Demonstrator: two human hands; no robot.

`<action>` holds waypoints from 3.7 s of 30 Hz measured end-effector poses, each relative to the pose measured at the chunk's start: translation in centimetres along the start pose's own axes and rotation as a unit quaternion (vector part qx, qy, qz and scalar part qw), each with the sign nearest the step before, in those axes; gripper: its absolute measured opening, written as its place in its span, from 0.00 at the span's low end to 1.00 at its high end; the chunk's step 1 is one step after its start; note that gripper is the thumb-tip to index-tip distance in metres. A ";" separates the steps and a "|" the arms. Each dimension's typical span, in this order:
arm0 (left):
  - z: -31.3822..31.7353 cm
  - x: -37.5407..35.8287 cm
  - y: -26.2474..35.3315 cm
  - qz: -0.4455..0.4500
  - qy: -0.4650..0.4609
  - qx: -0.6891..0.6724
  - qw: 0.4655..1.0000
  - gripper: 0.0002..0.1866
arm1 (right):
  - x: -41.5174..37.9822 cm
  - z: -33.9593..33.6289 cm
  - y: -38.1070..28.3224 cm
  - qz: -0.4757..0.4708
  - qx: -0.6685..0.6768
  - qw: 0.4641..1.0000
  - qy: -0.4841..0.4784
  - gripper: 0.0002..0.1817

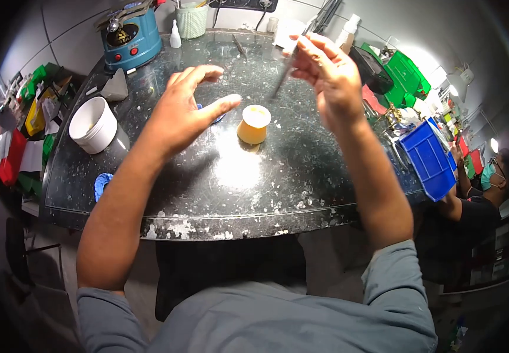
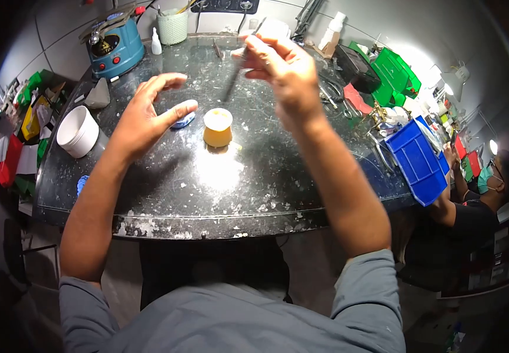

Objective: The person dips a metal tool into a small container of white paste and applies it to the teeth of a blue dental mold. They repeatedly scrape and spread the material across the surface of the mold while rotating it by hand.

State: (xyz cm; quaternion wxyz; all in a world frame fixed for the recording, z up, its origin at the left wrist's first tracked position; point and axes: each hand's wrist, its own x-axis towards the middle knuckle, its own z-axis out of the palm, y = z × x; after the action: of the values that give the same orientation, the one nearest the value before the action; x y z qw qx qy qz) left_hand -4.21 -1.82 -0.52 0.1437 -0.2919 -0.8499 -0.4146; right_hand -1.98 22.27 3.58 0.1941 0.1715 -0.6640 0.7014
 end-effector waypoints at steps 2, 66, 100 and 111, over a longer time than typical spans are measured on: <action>-0.6 -0.1 -1.4 -0.006 -0.040 0.063 0.997 0.32 | 1.2 -2.8 0.9 0.024 -0.062 0.998 0.021 0.17; 1.1 -2.0 3.4 0.068 -0.021 -0.179 0.981 0.21 | -5.1 -0.4 1.5 -0.339 -0.187 0.911 -0.145 0.18; 1.4 -2.4 3.6 0.037 -0.033 -0.173 0.984 0.25 | -5.3 -0.1 1.6 -0.269 -0.108 0.950 -0.114 0.16; 2.1 -2.3 3.7 0.046 0.016 -0.189 0.981 0.20 | -5.1 -0.3 1.7 -0.273 -0.122 0.946 -0.122 0.16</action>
State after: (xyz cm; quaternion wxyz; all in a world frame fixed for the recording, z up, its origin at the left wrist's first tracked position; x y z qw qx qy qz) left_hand -0.12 0.77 -0.63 0.1185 -0.3462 -0.7394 -0.5651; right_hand 1.63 22.32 -0.47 0.3151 0.4059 -0.6906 0.5090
